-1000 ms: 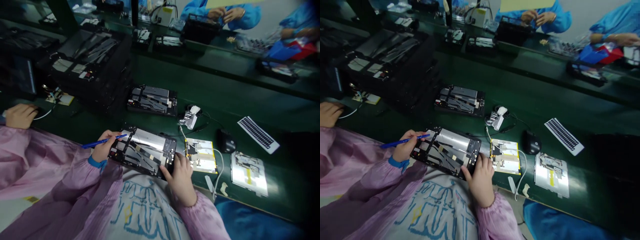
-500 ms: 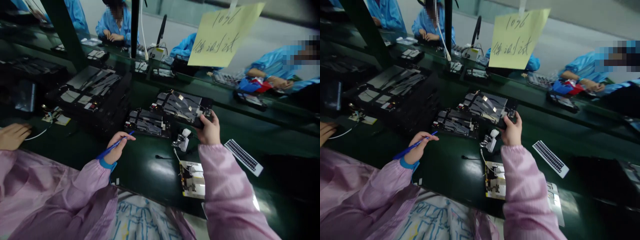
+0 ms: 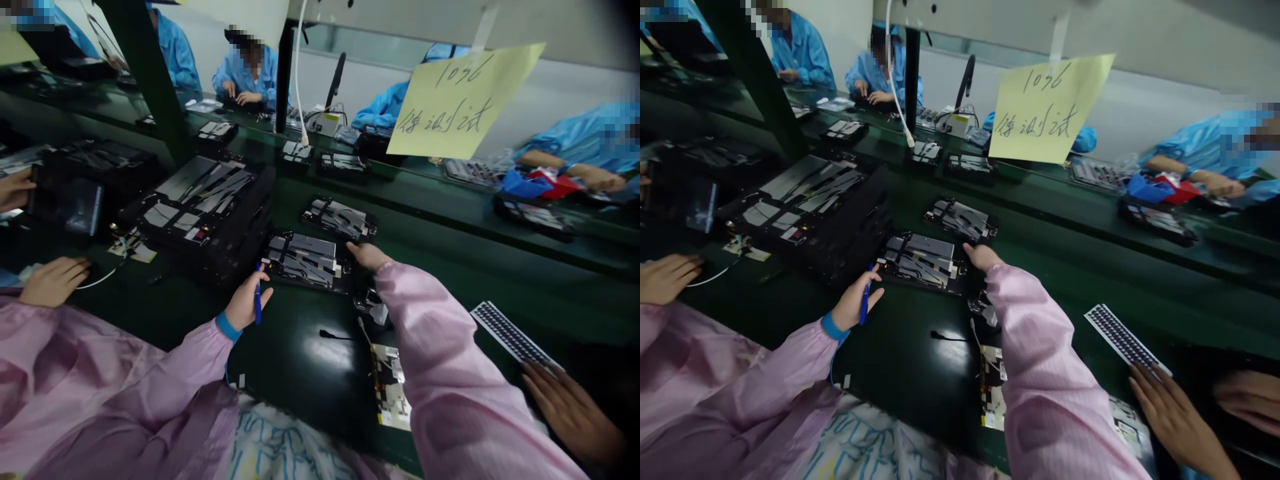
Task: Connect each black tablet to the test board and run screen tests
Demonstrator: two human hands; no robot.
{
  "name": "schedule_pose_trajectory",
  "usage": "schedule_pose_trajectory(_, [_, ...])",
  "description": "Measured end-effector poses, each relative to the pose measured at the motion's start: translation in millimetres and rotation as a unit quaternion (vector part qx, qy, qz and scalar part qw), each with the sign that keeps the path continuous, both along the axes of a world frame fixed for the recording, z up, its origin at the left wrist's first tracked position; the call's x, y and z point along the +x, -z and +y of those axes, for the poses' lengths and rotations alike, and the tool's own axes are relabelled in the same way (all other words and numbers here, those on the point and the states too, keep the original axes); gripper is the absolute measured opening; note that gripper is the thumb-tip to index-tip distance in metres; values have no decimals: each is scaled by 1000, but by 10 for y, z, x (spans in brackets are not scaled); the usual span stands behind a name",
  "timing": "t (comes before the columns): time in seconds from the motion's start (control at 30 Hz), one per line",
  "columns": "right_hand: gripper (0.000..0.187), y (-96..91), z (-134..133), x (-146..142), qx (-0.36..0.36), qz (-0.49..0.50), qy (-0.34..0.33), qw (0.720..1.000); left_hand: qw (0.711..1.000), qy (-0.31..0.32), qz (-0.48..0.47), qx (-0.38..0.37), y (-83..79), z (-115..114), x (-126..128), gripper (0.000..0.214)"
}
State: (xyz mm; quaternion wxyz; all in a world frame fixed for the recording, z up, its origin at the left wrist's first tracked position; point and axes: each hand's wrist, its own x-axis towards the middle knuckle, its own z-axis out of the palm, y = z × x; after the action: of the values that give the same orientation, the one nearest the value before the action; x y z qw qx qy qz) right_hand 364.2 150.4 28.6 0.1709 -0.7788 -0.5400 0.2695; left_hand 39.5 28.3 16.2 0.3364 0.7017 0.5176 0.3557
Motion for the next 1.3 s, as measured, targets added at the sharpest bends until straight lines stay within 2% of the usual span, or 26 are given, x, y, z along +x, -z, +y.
schedule_pose_trajectory(0.07, [36, 31, -90, -146, -28, 69, 6, 997, 999, -4, -40, -36, 48, 38, 0, 21])
schedule_pose_trajectory(0.17, [36, -39, -239, -297, -15, 185, 38, 982, 990, -10, -118, -74, 83, 44, -1, 27])
schedule_pose_trajectory(0.23, [32, -169, -359, -340, 7, 256, 53, 965, 984, -4, -156, -89, 84, -16, -3, 30])
schedule_pose_trajectory(0.33, [26, -420, -637, -345, 28, 339, 70, 938, 977, 7, -186, -105, 53, -223, -29, 31])
schedule_pose_trajectory(0.43, [32, -591, -1156, -355, 53, 406, 83, 909, 975, -3, -201, -97, -41, -525, -142, 28])
schedule_pose_trajectory(0.5, [40, -591, -1644, -423, 94, 474, 112, 869, 977, -23, -189, -95, -144, -719, -284, 27])
schedule_pose_trajectory(0.6, [50, -387, -2411, -631, 92, 500, 171, 844, 989, -32, -82, -117, -286, -919, -533, 24])
schedule_pose_trajectory(0.67, [51, -158, -2810, -776, 58, 510, 171, 841, 992, -17, -1, -124, -316, -987, -656, 22])
schedule_pose_trajectory(0.7, [51, -36, -2955, -830, 56, 500, 164, 849, 992, -10, 27, -124, -305, -1008, -694, 23])
schedule_pose_trajectory(0.77, [50, 184, -3137, -890, 83, 431, 141, 887, 991, 0, 59, -117, -248, -1034, -723, 24])
schedule_pose_trajectory(0.83, [52, 343, -3210, -899, 148, 295, 112, 937, 990, 9, 81, -116, -180, -1049, -711, 26])
schedule_pose_trajectory(0.9, [57, 427, -3227, -899, 212, 130, 86, 965, 987, 10, 104, -126, -140, -1054, -683, 27])
schedule_pose_trajectory(1.0, [73, 430, -3217, -954, 255, -21, 46, 966, 980, 8, 130, -148, -148, -1034, -641, 27])
schedule_pose_trajectory(1.1, [89, 369, -3187, -1057, 257, -54, -31, 964, 979, 12, 153, -132, -180, -980, -594, 24])
schedule_pose_trajectory(1.2, [72, 335, -3142, -1108, 229, -61, -103, 966, 980, 17, 171, -105, -185, -915, -525, 22])
schedule_pose_trajectory(1.3, [49, 355, -3105, -1084, 219, -38, -116, 968, 979, 17, 179, -97, -180, -864, -467, 21])
